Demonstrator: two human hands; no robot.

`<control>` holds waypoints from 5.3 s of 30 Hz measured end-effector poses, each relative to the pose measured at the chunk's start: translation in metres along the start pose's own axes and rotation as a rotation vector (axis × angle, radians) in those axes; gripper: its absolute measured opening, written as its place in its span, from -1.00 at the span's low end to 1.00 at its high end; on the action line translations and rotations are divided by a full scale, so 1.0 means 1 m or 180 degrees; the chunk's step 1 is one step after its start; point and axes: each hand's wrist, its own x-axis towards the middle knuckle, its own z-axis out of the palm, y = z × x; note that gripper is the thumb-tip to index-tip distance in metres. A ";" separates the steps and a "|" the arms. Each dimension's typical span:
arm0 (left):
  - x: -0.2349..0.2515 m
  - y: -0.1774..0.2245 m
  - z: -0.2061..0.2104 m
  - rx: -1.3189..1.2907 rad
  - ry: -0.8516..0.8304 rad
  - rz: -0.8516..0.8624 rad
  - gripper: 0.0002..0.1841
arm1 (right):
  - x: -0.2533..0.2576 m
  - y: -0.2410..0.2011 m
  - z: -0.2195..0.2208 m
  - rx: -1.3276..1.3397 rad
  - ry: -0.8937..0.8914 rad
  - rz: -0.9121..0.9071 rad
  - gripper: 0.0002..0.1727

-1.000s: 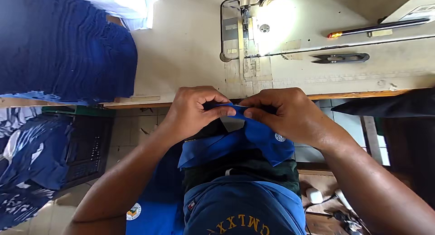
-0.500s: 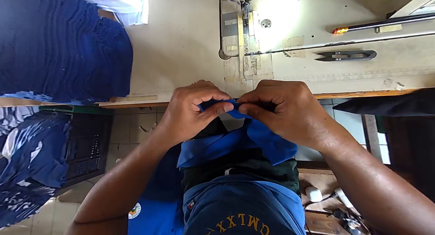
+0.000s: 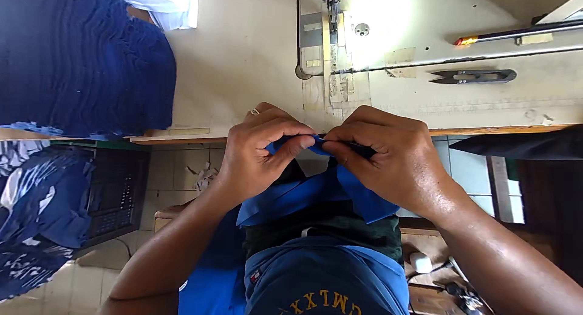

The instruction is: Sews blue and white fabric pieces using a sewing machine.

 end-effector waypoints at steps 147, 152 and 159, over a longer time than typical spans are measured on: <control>0.002 -0.033 0.070 0.0445 0.0703 -0.0630 -0.83 | 0.009 0.017 0.036 0.2991 0.0463 0.2889 -0.65; 0.007 -0.031 0.059 -0.0055 0.0793 -0.1099 -0.80 | 0.012 0.019 0.038 0.2725 0.0505 0.2788 -0.69; 0.007 -0.030 0.060 -0.0177 0.0728 -0.1150 -0.77 | 0.027 0.025 0.046 0.2182 0.0546 0.2751 -0.74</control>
